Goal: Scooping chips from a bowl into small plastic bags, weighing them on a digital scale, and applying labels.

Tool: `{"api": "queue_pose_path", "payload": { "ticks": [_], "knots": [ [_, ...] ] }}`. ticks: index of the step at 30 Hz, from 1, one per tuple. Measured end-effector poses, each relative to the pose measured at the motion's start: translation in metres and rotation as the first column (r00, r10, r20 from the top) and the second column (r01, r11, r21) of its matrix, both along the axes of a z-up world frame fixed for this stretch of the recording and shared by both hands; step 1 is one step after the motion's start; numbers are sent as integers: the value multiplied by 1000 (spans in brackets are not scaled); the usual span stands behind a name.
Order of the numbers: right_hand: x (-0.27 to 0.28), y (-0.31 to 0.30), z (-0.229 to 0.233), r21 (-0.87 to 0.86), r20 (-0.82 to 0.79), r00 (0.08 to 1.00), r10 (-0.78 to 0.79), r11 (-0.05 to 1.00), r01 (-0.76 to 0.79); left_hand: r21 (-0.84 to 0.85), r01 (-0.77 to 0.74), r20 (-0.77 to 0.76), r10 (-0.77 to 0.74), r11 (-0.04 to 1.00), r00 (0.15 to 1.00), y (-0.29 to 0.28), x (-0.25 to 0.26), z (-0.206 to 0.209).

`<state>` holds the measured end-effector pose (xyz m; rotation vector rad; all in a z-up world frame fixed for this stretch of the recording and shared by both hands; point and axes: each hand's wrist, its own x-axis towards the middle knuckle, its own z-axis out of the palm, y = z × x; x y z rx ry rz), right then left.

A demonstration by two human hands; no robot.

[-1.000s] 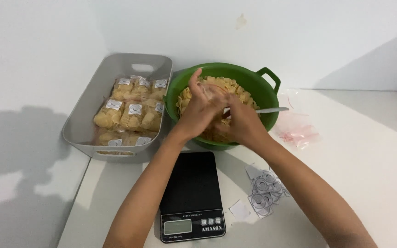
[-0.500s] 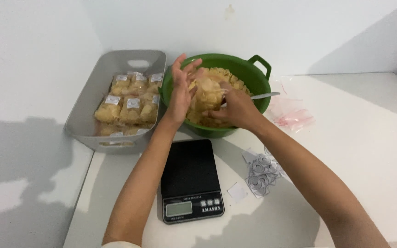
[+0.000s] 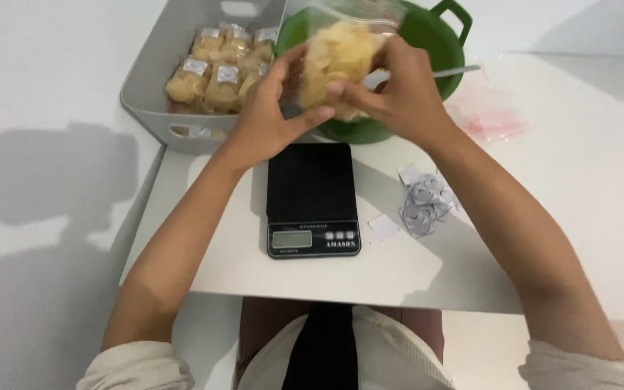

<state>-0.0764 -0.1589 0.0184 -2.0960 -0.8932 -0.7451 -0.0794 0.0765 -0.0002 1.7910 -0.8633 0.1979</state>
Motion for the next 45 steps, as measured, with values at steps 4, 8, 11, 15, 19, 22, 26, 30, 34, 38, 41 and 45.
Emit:
{"api": "queue_pose_path", "payload": {
  "ticks": [4,8,11,15,19,22,26,30,34,38,41,45],
  "knots": [
    [-43,23,4,-43,-24,995,97,994,-98,52,13,-45,-10,999,999,15,-33,9],
    [-75,15,-34,100,-50,990,134,987,-129,13,-42,-134,44,999,990,33,-48,-7],
    [-90,0,-79,-52,50,984,169,985,-166,-30,-101,-151,96,994,984,45,-50,-28],
    [-110,-15,-118,-356,54,964,260,907,-225,-2,-140,-145,138,990,980,49,-51,-49],
    [-112,-19,-127,-405,19,967,254,886,-225,-69,-171,-131,161,983,978,44,-48,-73],
    [-111,-18,-127,-410,-22,969,245,882,-232,-119,-229,-87,220,966,972,41,-43,-88],
    [-116,-14,-121,-372,-112,965,236,891,-261,-134,-285,-34,283,949,958,38,-41,-99],
    [-112,-15,-121,-400,-103,970,220,884,-243,-148,-271,-2,274,951,962,31,-46,-89],
    [-108,-21,-129,-365,-133,959,251,887,-283,-117,-229,38,235,966,971,33,-46,-98],
    [-99,-36,-124,-71,-201,964,176,979,-193,-87,-227,60,232,970,971,34,-52,-94],
    [-93,-47,-126,29,-214,969,119,993,-115,-97,-229,57,235,969,970,33,-52,-93],
    [-90,-48,-131,94,-253,960,117,991,-96,-103,-222,60,229,970,972,35,-55,-87]
  ]
}}
